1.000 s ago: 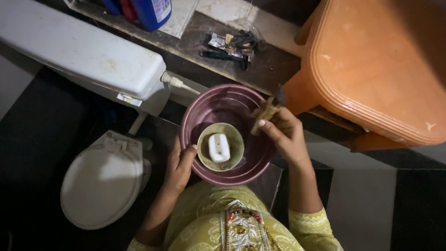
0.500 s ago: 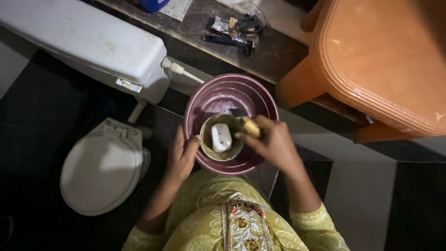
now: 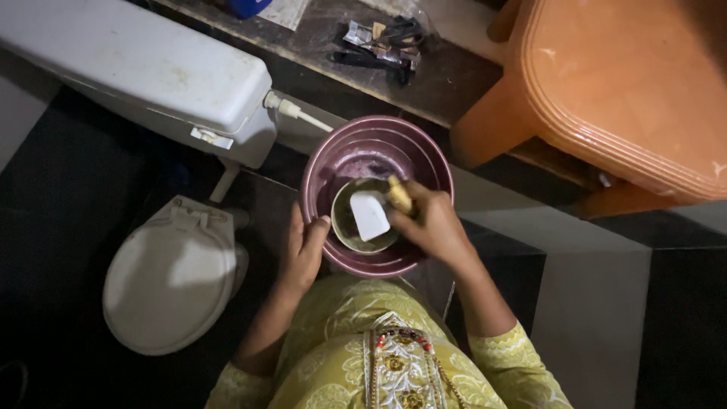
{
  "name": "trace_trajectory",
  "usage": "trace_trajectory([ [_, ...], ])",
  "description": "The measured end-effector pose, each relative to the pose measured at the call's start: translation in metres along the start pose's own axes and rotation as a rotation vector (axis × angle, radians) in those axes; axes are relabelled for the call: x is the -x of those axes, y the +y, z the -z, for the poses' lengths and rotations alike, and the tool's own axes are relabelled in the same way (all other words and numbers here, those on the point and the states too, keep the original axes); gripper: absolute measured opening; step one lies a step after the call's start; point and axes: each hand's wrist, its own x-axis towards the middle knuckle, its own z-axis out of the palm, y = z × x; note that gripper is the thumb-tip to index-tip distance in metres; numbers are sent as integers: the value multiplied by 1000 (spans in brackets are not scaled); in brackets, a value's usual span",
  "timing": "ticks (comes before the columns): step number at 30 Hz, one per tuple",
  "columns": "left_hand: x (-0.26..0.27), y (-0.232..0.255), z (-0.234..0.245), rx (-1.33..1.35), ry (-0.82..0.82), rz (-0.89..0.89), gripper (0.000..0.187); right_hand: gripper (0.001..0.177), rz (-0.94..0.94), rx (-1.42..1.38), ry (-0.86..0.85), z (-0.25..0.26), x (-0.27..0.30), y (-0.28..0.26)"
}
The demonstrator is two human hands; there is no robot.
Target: The person empties a small bowl and bucket of various items, placing a razor, soap, and containers onto a bathroom shelf.
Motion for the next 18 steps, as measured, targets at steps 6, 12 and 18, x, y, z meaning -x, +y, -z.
trace_trajectory([
  [6, -2, -2, 9, -51, 24, -68, 41, 33, -19, -28, 76, -3, -6, -9],
  [12, -2, 15, 12, -72, 29, -29, 48, 44, 237, 441, 225, -18, -16, -35],
  [18, -3, 24, 19, -215, 33, -212, 53, 51, 144, 462, 13, -22, -30, -27],
])
